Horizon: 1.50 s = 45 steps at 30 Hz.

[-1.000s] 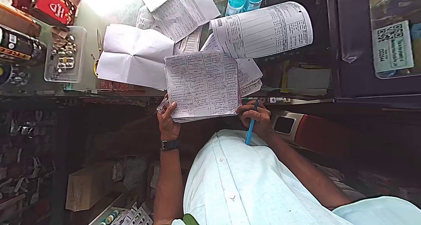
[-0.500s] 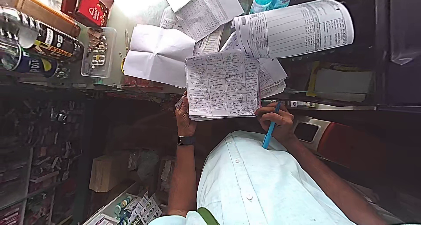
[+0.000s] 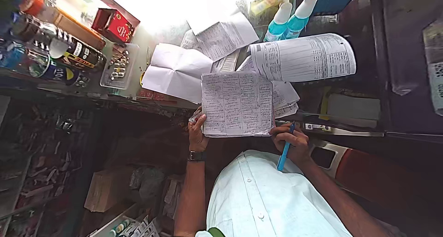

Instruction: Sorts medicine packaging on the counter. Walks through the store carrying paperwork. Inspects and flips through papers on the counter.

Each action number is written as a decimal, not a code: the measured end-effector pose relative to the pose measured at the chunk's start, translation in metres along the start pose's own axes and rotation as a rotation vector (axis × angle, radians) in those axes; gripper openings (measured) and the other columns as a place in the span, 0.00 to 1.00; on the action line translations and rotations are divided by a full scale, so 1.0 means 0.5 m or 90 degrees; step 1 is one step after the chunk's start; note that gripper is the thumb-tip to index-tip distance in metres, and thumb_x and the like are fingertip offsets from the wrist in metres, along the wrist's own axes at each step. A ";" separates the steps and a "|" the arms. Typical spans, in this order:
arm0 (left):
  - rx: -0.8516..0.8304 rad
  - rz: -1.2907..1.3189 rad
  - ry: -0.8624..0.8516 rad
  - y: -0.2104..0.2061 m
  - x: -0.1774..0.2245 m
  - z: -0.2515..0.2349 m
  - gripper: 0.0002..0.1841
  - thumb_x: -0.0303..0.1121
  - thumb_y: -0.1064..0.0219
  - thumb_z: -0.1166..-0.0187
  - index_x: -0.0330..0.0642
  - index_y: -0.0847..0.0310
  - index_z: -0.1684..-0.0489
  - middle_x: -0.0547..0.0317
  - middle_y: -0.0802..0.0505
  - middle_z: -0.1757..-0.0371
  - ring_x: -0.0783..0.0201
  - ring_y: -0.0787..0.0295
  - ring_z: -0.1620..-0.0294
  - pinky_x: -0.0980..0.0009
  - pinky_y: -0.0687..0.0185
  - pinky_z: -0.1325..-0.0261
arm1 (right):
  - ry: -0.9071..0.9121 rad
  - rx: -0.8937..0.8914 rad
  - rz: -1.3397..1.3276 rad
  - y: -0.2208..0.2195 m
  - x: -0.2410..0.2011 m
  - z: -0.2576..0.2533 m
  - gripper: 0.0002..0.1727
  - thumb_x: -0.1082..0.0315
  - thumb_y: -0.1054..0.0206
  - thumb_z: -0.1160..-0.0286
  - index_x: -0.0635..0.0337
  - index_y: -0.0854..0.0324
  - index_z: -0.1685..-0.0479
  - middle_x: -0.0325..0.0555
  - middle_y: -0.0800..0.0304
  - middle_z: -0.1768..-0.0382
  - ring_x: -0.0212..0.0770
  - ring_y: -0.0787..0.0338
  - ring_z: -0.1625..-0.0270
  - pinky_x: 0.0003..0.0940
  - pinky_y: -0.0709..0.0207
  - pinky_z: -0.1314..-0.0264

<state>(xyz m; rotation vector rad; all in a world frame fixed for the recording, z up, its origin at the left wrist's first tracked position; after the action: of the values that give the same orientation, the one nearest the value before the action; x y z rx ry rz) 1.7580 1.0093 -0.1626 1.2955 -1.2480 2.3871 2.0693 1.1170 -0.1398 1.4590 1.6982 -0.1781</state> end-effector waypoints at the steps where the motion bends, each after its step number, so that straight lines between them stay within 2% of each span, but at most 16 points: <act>1: -0.004 -0.006 0.000 -0.001 0.001 0.002 0.19 0.24 0.39 0.19 0.37 0.20 0.30 0.43 0.06 0.48 0.53 0.04 0.51 0.52 0.07 0.45 | 0.005 -0.002 0.004 0.002 -0.003 0.000 0.05 0.71 0.33 0.25 0.53 0.20 0.68 0.41 0.05 0.56 0.38 0.12 0.45 0.30 0.25 0.35; 4: -0.001 -0.015 0.001 -0.003 0.000 0.007 0.19 0.25 0.40 0.18 0.39 0.20 0.29 0.45 0.06 0.47 0.54 0.04 0.51 0.52 0.07 0.45 | 0.019 0.003 0.011 0.010 -0.006 0.000 0.05 0.71 0.32 0.26 0.53 0.20 0.68 0.41 0.05 0.56 0.39 0.12 0.45 0.29 0.24 0.36; 8: 0.023 -0.020 -0.005 -0.016 0.000 -0.003 0.17 0.22 0.44 0.16 0.35 0.21 0.31 0.43 0.05 0.51 0.53 0.04 0.54 0.52 0.07 0.47 | 0.032 0.029 0.029 0.019 0.000 -0.024 0.05 0.69 0.32 0.24 0.52 0.19 0.68 0.39 0.05 0.55 0.37 0.11 0.44 0.30 0.25 0.33; 15: 0.071 -0.005 -0.003 -0.012 -0.013 -0.014 0.16 0.21 0.41 0.17 0.32 0.23 0.33 0.42 0.06 0.52 0.52 0.05 0.55 0.51 0.07 0.47 | -0.030 0.069 -0.001 0.010 -0.010 -0.028 0.02 0.69 0.29 0.25 0.51 0.13 0.59 0.43 0.06 0.40 0.42 0.14 0.28 0.38 0.23 0.23; 18: 0.061 0.009 -0.021 -0.024 -0.017 -0.027 0.15 0.19 0.41 0.19 0.27 0.23 0.36 0.41 0.06 0.54 0.52 0.05 0.56 0.52 0.07 0.48 | -0.061 0.088 -0.030 0.022 -0.005 -0.041 0.05 0.68 0.30 0.25 0.50 0.12 0.56 0.42 0.07 0.39 0.40 0.13 0.29 0.34 0.20 0.25; 21: 0.056 0.006 -0.032 -0.022 -0.011 -0.023 0.14 0.17 0.39 0.20 0.27 0.21 0.38 0.42 0.06 0.56 0.54 0.04 0.58 0.54 0.06 0.49 | -0.077 0.107 -0.053 0.030 -0.008 -0.042 0.08 0.68 0.31 0.23 0.47 0.11 0.50 0.40 0.07 0.38 0.38 0.11 0.32 0.33 0.17 0.29; 23: 0.047 -0.002 -0.035 -0.026 -0.005 -0.026 0.15 0.17 0.39 0.21 0.28 0.20 0.37 0.43 0.05 0.57 0.54 0.04 0.59 0.54 0.06 0.49 | -0.058 0.129 0.008 0.049 -0.020 -0.070 0.09 0.66 0.31 0.20 0.45 0.11 0.47 0.38 0.06 0.41 0.37 0.11 0.35 0.34 0.18 0.31; 26: 0.039 -0.045 -0.068 -0.030 0.003 -0.022 0.17 0.15 0.38 0.23 0.28 0.20 0.37 0.44 0.06 0.58 0.56 0.05 0.59 0.56 0.06 0.50 | -0.012 0.138 0.095 0.084 -0.031 -0.160 0.10 0.66 0.30 0.21 0.55 0.10 0.47 0.50 0.06 0.41 0.46 0.10 0.34 0.44 0.17 0.32; 28: 0.023 -0.092 -0.136 -0.048 0.026 -0.007 0.18 0.15 0.36 0.27 0.28 0.20 0.37 0.47 0.06 0.56 0.58 0.05 0.58 0.59 0.06 0.50 | 0.006 0.127 0.118 0.098 -0.031 -0.231 0.14 0.63 0.29 0.21 0.59 0.11 0.42 0.53 0.10 0.34 0.50 0.13 0.28 0.50 0.20 0.26; 31: -0.059 -0.121 -0.235 -0.099 0.099 0.039 0.22 0.18 0.29 0.31 0.28 0.22 0.36 0.50 0.06 0.51 0.61 0.06 0.51 0.60 0.07 0.44 | -0.006 0.137 0.142 0.107 -0.036 -0.309 0.23 0.58 0.27 0.22 0.62 0.14 0.34 0.55 0.15 0.28 0.50 0.18 0.23 0.51 0.26 0.20; 34: -0.205 -0.112 -0.309 -0.167 0.199 0.113 0.19 0.24 0.22 0.33 0.35 0.15 0.42 0.52 0.04 0.51 0.62 0.05 0.52 0.61 0.07 0.45 | -0.072 0.151 0.115 0.114 -0.040 -0.338 0.30 0.52 0.24 0.26 0.57 0.17 0.26 0.50 0.16 0.26 0.45 0.17 0.24 0.46 0.26 0.21; 37: -0.382 -0.186 -0.408 -0.244 0.315 0.220 0.18 0.28 0.22 0.31 0.46 0.12 0.41 0.62 0.05 0.45 0.69 0.08 0.46 0.69 0.10 0.40 | -0.103 0.101 -0.015 0.094 -0.076 -0.364 0.28 0.54 0.28 0.23 0.59 0.18 0.26 0.50 0.12 0.31 0.37 0.11 0.35 0.38 0.19 0.30; 40: -0.453 -0.210 -0.451 -0.259 0.411 0.339 0.15 0.31 0.27 0.23 0.56 0.11 0.40 0.71 0.05 0.44 0.77 0.10 0.42 0.77 0.14 0.37 | -0.068 -0.024 -0.236 0.007 -0.137 -0.365 0.32 0.46 0.35 0.20 0.62 0.20 0.27 0.48 0.15 0.27 0.41 0.13 0.28 0.41 0.18 0.26; 41: -0.466 -0.171 -0.444 -0.262 0.436 0.376 0.10 0.35 0.33 0.18 0.53 0.09 0.44 0.70 0.04 0.48 0.77 0.09 0.45 0.78 0.14 0.39 | -0.055 -0.073 -0.326 -0.036 -0.162 -0.359 0.37 0.40 0.36 0.21 0.62 0.22 0.25 0.48 0.15 0.26 0.43 0.13 0.28 0.42 0.17 0.26; 43: -0.499 -0.092 -0.410 -0.250 0.466 0.440 0.13 0.39 0.40 0.13 0.46 0.09 0.47 0.64 0.03 0.52 0.74 0.07 0.49 0.76 0.13 0.42 | -0.033 -0.156 -0.491 -0.117 -0.223 -0.348 0.42 0.37 0.31 0.27 0.64 0.24 0.23 0.50 0.17 0.24 0.44 0.15 0.24 0.40 0.19 0.24; 45: -0.649 0.029 -0.302 -0.218 0.470 0.492 0.15 0.37 0.42 0.11 0.41 0.12 0.41 0.60 0.05 0.46 0.72 0.10 0.44 0.75 0.17 0.37 | 0.009 -0.245 -0.648 -0.181 -0.301 -0.336 0.41 0.40 0.29 0.26 0.62 0.25 0.21 0.44 0.19 0.21 0.36 0.20 0.20 0.34 0.23 0.20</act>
<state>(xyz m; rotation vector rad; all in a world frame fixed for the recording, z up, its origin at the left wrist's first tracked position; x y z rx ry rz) 1.8198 0.8437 0.1478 1.4229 -2.1785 1.0746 1.8974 1.0804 0.0282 0.2298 2.1940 -0.3522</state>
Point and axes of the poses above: each hand's wrist, its own z-axis away from the middle knuckle, its own y-axis out of the back of the hand, x = y × z, the point moved 8 cm from there along -z, towards the middle knuckle
